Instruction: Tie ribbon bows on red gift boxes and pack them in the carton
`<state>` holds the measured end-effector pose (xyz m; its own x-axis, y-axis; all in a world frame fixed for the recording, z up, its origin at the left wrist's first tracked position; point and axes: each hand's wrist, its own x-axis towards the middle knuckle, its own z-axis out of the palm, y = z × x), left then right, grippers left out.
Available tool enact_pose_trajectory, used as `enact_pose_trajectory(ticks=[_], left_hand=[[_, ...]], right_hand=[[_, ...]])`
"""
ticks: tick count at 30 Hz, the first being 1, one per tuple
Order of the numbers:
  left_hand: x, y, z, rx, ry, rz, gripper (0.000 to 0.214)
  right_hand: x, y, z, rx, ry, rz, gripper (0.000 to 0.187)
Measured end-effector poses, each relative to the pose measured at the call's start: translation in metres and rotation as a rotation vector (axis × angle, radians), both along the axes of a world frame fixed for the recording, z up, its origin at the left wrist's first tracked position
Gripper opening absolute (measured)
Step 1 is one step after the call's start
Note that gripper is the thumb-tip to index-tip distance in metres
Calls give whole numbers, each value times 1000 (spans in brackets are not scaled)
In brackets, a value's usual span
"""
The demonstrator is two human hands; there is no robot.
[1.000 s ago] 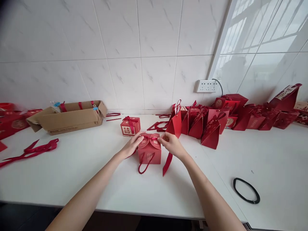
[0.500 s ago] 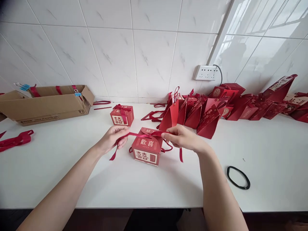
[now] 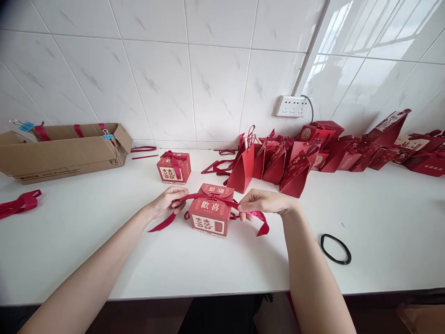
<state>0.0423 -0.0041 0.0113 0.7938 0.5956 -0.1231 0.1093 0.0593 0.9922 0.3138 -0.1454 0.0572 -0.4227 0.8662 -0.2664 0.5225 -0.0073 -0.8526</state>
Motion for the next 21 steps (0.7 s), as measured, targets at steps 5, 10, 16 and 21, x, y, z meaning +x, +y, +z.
enact_pose_trajectory(ticks=[5, 10, 16, 21], left_hand=[[-6, 2, -2, -19, 46, -82, 48], [-8, -4, 4, 15, 59, -164, 42], [-2, -16, 15, 316, -56, -79, 36], [-6, -21, 21, 395, 9, -91, 27]], right_hand=[[13, 4, -9, -29, -1, 40, 42], [10, 3, -7, -150, 66, 104, 49], [-6, 1, -4, -177, 298, -43, 66], [-20, 4, -3, -174, 193, -69, 53]])
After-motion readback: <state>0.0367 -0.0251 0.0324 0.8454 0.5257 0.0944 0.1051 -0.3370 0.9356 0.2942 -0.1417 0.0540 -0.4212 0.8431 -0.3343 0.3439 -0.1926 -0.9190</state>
